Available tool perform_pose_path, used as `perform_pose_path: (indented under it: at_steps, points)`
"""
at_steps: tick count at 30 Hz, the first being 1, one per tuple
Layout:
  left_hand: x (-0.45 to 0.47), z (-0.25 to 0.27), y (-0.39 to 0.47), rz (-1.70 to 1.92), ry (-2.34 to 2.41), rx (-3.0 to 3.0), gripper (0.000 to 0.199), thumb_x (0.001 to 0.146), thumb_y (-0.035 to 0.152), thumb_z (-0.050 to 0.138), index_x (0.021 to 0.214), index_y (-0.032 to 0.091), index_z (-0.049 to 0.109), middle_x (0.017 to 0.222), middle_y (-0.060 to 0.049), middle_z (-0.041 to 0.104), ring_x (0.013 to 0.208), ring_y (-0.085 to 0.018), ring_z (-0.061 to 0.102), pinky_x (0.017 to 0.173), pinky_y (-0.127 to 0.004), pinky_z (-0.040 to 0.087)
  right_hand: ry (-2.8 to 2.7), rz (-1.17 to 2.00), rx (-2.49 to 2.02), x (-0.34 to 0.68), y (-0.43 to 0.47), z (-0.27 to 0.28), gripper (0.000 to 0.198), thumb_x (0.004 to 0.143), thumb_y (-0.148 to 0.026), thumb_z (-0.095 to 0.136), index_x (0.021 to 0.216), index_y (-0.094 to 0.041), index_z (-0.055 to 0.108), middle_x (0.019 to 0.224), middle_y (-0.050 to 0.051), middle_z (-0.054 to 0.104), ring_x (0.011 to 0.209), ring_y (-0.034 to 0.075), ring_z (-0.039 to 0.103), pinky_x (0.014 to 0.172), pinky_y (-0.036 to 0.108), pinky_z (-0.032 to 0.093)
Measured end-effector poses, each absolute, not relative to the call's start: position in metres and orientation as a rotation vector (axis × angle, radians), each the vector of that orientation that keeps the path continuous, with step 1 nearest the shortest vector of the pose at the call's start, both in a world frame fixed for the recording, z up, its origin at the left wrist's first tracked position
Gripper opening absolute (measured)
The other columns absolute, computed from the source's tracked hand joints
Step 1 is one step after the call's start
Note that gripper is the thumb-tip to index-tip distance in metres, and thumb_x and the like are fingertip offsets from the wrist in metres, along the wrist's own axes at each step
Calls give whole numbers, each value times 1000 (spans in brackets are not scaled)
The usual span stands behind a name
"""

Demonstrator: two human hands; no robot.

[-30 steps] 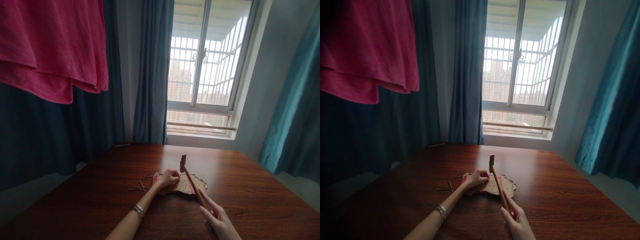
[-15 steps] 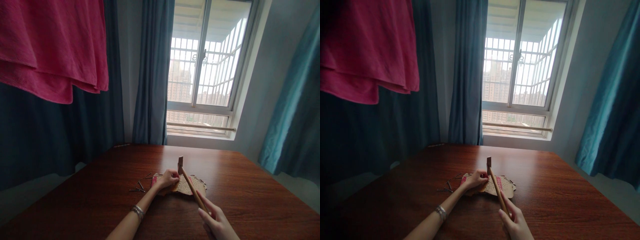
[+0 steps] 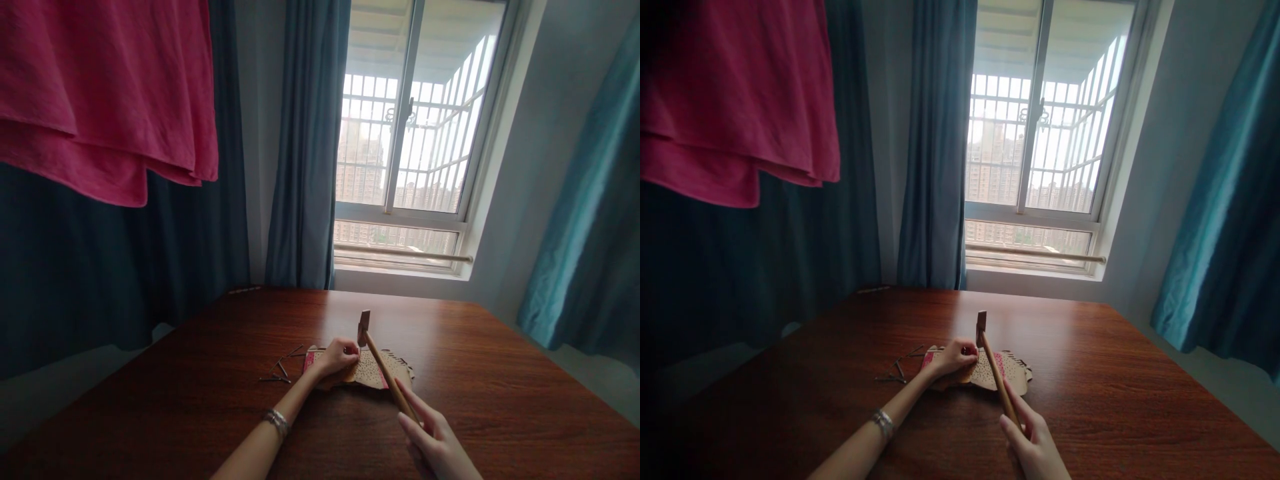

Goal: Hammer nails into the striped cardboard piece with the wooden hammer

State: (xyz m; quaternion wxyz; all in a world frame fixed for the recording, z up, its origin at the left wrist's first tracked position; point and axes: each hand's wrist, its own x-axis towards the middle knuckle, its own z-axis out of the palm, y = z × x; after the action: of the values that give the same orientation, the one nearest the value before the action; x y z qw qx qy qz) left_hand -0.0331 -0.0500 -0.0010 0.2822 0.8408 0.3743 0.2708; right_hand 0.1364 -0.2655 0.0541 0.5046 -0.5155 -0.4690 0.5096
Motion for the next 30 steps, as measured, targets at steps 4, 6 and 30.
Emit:
perform_pose_path:
  at_steps: [4, 6, 30]
  points:
    - [-33, 0, -50, 712, 1030, 2257, 15, 70, 23, 56, 77, 16, 66, 76, 1, 65, 71, -12, 55, 64, -18, 38, -1111, 1276, -1232, 135, -266, 55, 87, 67, -55, 59, 135, -12, 28, 46, -12, 21, 36, 3, 15, 32, 17, 7]
    - [-33, 0, -50, 707, 1039, 2257, 15, 70, 23, 55, 78, 16, 66, 76, 1, 65, 72, -12, 55, 64, -18, 38, -1101, 1276, -1217, 135, -265, 54, 86, 68, -55, 58, 136, -13, 27, 46, -13, 20, 35, 3, 14, 32, 17, 8]
    - [-33, -3, -48, 706, 1031, 2260, 18, 70, 25, 55, 79, 13, 67, 75, -1, 64, 71, -12, 54, 63, -18, 37, -1135, 1252, -1235, 131, -263, 69, 87, 66, -56, 59, 135, -13, 29, 45, -12, 21, 33, 3, 17, 31, 16, 12]
